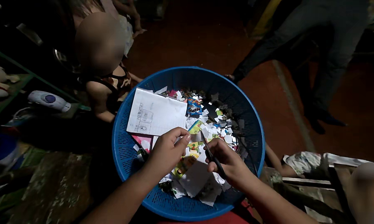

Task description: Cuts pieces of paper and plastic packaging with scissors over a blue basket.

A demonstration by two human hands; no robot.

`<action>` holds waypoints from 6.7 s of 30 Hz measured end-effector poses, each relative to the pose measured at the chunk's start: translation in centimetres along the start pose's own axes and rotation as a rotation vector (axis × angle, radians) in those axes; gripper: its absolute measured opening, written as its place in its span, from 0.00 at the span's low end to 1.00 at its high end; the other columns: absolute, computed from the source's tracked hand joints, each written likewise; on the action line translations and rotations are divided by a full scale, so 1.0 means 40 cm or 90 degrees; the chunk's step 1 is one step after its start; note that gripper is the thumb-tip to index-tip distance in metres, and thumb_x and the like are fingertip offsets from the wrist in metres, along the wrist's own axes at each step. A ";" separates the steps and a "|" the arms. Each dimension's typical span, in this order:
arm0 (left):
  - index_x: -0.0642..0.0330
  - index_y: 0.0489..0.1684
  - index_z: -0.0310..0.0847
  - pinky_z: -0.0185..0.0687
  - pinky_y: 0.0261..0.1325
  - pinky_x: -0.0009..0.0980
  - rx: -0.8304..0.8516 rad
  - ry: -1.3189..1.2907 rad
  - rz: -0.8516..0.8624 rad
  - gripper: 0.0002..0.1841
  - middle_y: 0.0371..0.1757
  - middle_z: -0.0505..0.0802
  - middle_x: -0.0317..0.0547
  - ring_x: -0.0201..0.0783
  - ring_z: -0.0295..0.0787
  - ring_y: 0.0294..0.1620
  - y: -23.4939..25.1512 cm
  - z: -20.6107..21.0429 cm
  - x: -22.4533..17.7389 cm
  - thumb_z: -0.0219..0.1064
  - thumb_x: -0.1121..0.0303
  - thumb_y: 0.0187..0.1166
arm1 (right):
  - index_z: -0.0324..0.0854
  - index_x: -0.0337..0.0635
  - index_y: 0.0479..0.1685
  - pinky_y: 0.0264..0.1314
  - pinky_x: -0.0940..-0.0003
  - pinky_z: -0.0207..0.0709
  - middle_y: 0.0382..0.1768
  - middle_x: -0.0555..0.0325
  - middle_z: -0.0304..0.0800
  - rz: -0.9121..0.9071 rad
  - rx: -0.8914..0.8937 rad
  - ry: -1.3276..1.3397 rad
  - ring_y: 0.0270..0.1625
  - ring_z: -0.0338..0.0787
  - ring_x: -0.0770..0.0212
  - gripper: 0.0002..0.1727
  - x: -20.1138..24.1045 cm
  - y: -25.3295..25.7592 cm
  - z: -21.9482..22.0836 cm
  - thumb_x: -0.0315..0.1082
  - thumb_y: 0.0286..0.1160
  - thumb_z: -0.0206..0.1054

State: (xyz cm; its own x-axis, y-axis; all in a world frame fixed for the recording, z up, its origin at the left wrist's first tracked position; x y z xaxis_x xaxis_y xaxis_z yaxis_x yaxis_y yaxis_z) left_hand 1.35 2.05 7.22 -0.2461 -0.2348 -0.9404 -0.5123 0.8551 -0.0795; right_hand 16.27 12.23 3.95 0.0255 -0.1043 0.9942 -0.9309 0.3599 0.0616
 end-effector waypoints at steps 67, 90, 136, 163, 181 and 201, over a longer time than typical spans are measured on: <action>0.57 0.39 0.85 0.73 0.29 0.15 -0.064 0.028 0.073 0.11 0.28 0.84 0.30 0.17 0.75 0.24 -0.112 0.035 0.011 0.60 0.62 0.86 | 0.78 0.41 0.54 0.35 0.78 0.80 0.30 0.64 0.84 -0.064 0.097 -0.170 0.32 0.83 0.76 0.38 0.026 -0.031 0.044 0.70 0.69 0.65; 0.55 0.36 0.85 0.72 0.33 0.13 -0.059 -0.011 0.066 0.09 0.30 0.85 0.27 0.15 0.76 0.27 -0.106 0.017 0.017 0.61 0.64 0.84 | 0.78 0.42 0.50 0.33 0.85 0.75 0.28 0.68 0.81 -0.072 0.096 -0.115 0.29 0.79 0.82 0.34 0.028 -0.031 0.038 0.64 0.64 0.75; 0.63 0.47 0.82 0.87 0.37 0.27 0.143 0.058 -0.045 0.15 0.31 0.89 0.40 0.29 0.88 0.29 -0.114 0.091 0.007 0.52 0.62 0.93 | 0.75 0.49 0.50 0.44 0.80 0.84 0.38 0.73 0.88 -0.129 -0.161 -0.024 0.39 0.88 0.79 0.19 0.042 -0.024 -0.024 0.31 0.62 0.77; 0.61 0.43 0.84 0.86 0.29 0.17 -0.104 0.026 0.084 0.10 0.28 0.88 0.33 0.19 0.86 0.24 -0.115 0.031 -0.001 0.58 0.67 0.87 | 0.79 0.45 0.45 0.25 0.88 0.70 0.20 0.75 0.77 0.002 0.015 -0.110 0.21 0.74 0.85 0.29 0.018 -0.032 0.032 0.61 0.61 0.78; 0.61 0.45 0.85 0.85 0.27 0.16 -0.039 -0.025 -0.001 0.09 0.26 0.90 0.32 0.21 0.87 0.23 -0.112 0.040 0.006 0.59 0.69 0.87 | 0.80 0.42 0.44 0.23 0.84 0.68 0.19 0.71 0.76 0.025 0.075 -0.193 0.19 0.72 0.81 0.31 0.015 -0.033 0.046 0.61 0.60 0.79; 0.62 0.43 0.82 0.89 0.31 0.21 -0.004 -0.091 -0.025 0.08 0.27 0.91 0.34 0.25 0.90 0.25 -0.111 0.058 0.001 0.59 0.69 0.88 | 0.74 0.48 0.55 0.50 0.77 0.84 0.45 0.70 0.90 -0.123 -0.145 -0.086 0.48 0.89 0.75 0.20 0.044 -0.024 -0.015 0.44 0.70 0.76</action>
State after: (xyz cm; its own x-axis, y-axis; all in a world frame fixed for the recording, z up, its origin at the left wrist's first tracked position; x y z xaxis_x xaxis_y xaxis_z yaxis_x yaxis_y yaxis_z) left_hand 5.53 -0.68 6.77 -0.1067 -0.1991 -0.9742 -0.5239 0.8440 -0.1151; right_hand 17.41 12.26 5.68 0.1309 -0.3081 0.9423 -0.8081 0.5174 0.2814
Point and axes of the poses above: each hand's wrist, its own y-axis towards the middle knuckle, its own z-axis out of the palm, x = y × z, the point moved 7 cm from there along y, towards the middle knuckle
